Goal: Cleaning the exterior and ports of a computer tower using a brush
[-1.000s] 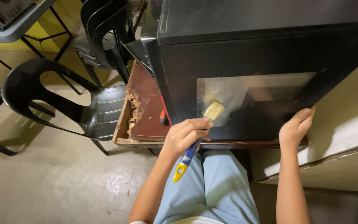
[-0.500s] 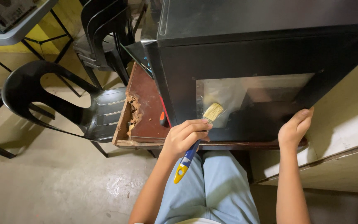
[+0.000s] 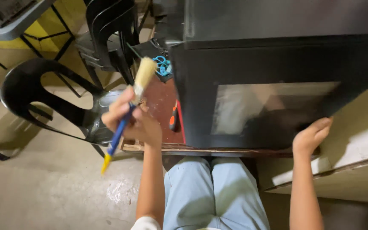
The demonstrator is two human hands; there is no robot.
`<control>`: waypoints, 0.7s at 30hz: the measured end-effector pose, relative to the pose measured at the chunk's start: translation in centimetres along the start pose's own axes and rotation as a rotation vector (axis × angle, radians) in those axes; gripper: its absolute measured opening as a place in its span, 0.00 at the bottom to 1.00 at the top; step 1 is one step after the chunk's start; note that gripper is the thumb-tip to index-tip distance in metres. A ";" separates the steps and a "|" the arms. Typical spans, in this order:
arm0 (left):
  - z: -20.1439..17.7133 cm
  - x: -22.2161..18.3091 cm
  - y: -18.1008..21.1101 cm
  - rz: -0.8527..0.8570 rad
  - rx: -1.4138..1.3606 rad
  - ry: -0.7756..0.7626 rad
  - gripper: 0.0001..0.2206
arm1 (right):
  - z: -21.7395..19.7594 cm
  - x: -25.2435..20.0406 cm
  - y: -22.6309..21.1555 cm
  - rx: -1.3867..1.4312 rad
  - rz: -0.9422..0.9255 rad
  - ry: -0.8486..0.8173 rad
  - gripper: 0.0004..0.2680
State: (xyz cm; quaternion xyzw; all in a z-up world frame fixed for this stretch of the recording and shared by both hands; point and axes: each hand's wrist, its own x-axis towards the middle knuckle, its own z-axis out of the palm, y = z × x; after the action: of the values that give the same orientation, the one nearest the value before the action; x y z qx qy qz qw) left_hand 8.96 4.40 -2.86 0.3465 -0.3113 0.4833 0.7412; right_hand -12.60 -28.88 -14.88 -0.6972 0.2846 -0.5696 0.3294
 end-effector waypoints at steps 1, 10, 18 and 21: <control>-0.2 0.9 -1.2 0.010 -0.031 0.045 0.14 | 0.1 0.2 0.4 0.080 -0.222 0.037 0.20; 0.6 0.7 -2.4 -0.187 -0.047 -0.011 0.19 | 0.3 0.0 -0.1 0.057 -0.254 0.047 0.25; 0.2 0.7 -2.1 -0.180 -0.032 -0.017 0.17 | 0.4 -0.1 -1.3 0.054 -0.303 0.041 0.25; 0.1 0.7 -2.1 -0.176 -0.043 -0.014 0.17 | 0.5 -0.1 -2.3 0.083 -0.280 0.018 0.26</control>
State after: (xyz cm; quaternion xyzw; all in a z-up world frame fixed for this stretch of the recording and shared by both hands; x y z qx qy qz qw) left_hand 11.17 3.99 -2.72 0.3601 -0.2949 0.4070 0.7860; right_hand -12.13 -27.28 -13.21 -0.7106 0.1636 -0.6276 0.2728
